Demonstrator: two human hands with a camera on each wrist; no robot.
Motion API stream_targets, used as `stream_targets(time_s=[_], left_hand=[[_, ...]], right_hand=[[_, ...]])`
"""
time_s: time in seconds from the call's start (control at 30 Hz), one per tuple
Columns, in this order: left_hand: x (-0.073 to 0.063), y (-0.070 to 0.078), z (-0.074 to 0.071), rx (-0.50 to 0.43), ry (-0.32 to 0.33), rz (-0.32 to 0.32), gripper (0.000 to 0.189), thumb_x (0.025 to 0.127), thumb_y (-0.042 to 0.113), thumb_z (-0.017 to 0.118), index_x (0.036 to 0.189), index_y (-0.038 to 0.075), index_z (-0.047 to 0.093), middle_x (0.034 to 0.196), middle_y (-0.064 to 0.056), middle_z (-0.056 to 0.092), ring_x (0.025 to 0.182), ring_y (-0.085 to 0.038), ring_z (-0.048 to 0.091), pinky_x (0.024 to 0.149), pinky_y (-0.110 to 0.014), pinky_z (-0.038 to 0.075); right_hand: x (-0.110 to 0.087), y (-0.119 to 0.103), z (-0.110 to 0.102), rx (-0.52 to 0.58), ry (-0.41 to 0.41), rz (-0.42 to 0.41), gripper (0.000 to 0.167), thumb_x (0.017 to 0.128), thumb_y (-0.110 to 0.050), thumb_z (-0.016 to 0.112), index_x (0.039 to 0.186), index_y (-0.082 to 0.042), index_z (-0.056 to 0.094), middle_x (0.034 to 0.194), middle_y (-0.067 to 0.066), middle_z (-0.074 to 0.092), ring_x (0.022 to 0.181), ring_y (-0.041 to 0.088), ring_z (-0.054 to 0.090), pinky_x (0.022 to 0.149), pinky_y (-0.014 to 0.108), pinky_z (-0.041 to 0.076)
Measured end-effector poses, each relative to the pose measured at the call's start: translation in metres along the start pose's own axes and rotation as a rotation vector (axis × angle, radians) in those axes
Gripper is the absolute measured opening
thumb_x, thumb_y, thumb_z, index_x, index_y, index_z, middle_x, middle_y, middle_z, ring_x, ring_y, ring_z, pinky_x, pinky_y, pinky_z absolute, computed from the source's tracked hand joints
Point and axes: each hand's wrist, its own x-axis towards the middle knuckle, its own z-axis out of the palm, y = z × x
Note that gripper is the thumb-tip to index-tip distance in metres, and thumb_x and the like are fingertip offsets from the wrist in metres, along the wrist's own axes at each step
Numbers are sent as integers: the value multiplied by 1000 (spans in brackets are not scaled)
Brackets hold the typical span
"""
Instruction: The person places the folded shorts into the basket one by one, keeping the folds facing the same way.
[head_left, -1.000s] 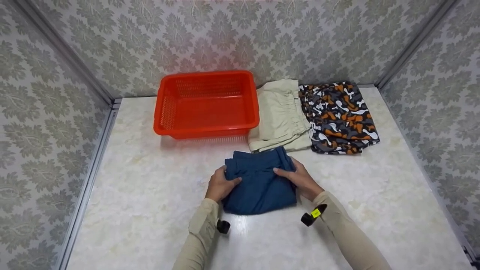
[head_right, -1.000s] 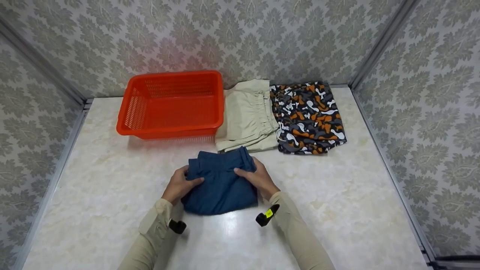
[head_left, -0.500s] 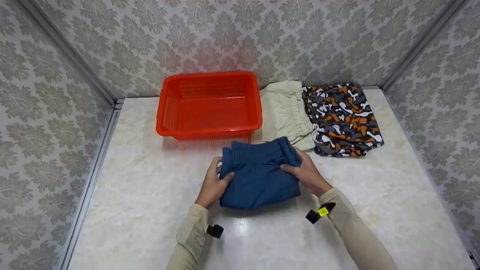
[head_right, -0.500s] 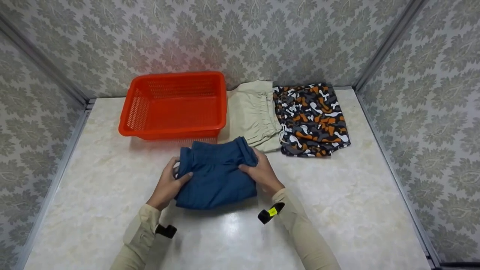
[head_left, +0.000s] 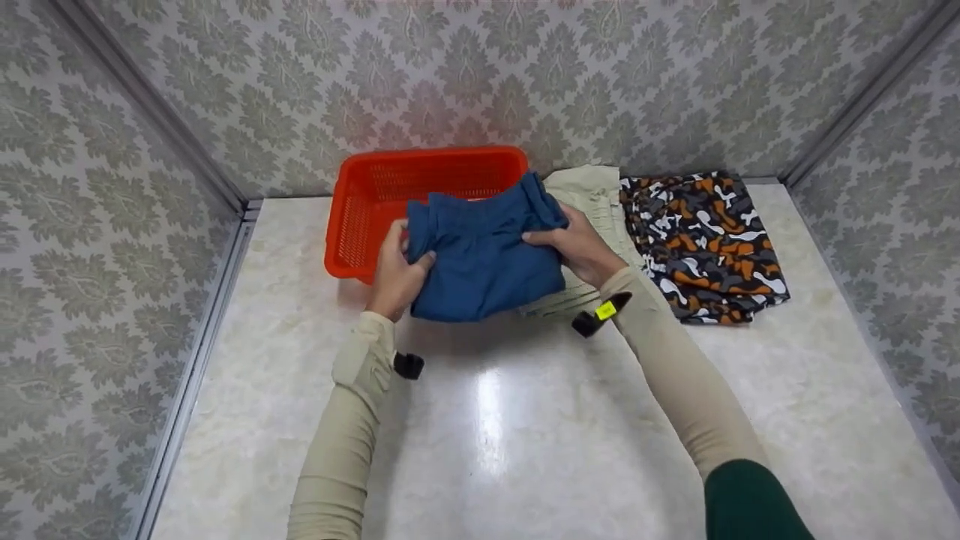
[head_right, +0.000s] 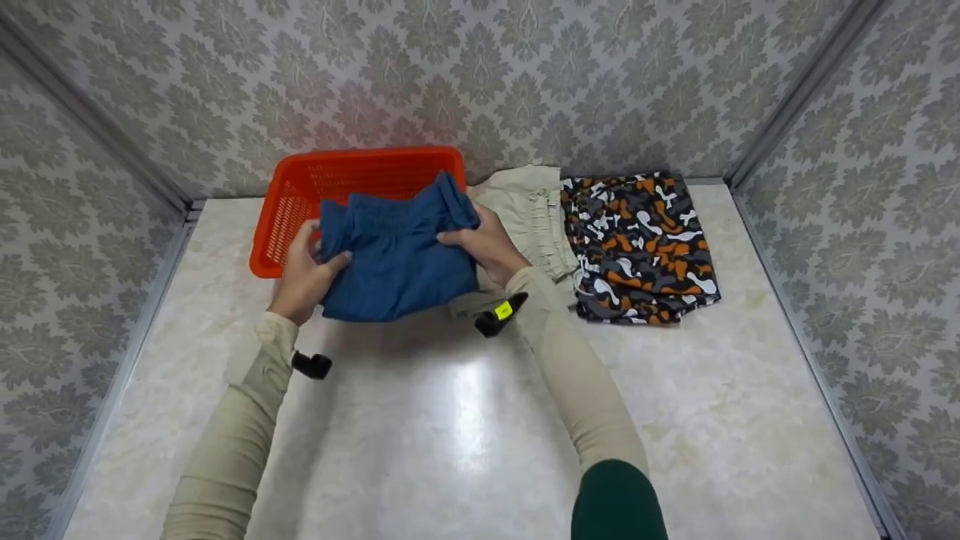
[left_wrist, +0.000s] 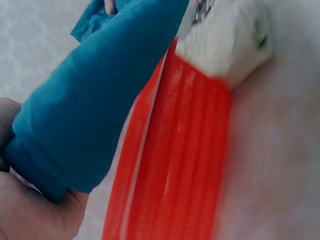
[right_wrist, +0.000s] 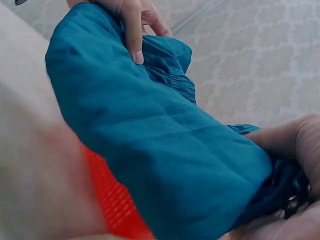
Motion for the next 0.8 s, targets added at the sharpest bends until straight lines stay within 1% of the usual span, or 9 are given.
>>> stream_targets(time_s=[0.07,0.17,0.27,0.4,0.5,0.63,0.7,0.77,0.8], left_hand=[[19,0,-6,-3,9,-11,44,93,-11,61,132,5,48,130,-11,60,117,-23,57,107,-41,42],[46,-1,-15,-15,17,-15,43,93,-13,59,132,1,47,130,-15,60,118,-24,57,105,-41,44],[68,-4,-21,-8,21,-35,44,93,-15,56,134,-1,45,134,-17,57,123,-25,55,107,-40,43],[91,-11,-27,64,35,-74,48,93,-14,55,138,-1,43,144,-16,51,136,-25,48,113,-39,38],[101,-19,-30,128,49,-88,50,93,-13,55,140,-1,44,146,-16,49,141,-26,43,115,-40,34],[110,-31,-29,188,52,-89,49,93,-12,55,139,-1,46,147,-18,48,142,-29,41,116,-41,33],[113,-37,-27,206,47,-81,48,94,-13,55,139,-1,46,149,-18,46,144,-30,40,117,-41,33],[117,-42,-25,219,38,-71,47,94,-13,54,139,-1,46,150,-19,45,144,-32,39,117,-42,33],[118,-44,-25,226,34,-67,47,94,-13,53,139,-1,46,150,-19,45,144,-32,38,117,-42,33]], right_hand=[[18,-5,5,38,0,41,83,87,6,72,158,-16,34,156,9,41,140,25,44,110,38,41],[41,-8,12,91,15,74,91,86,10,70,161,-18,27,159,9,37,142,24,41,111,37,40],[57,-6,20,69,64,79,97,84,14,68,162,-20,21,160,7,34,144,23,38,113,35,38],[73,3,28,-111,159,52,94,83,15,66,161,-20,27,158,7,39,141,24,42,112,37,39],[82,12,30,-231,206,16,89,83,16,62,159,-21,32,158,5,39,142,23,41,111,40,40],[90,22,30,-355,208,-42,88,84,17,57,159,-20,31,163,2,29,149,23,31,113,38,38],[92,25,31,-452,194,-82,89,84,17,56,160,-20,29,165,1,25,150,21,26,114,36,36],[95,28,32,-572,162,-118,88,85,15,54,161,-21,28,165,1,27,146,19,30,111,35,38],[96,29,33,-635,146,-131,85,86,14,53,160,-21,31,163,1,29,142,19,35,108,35,40]])
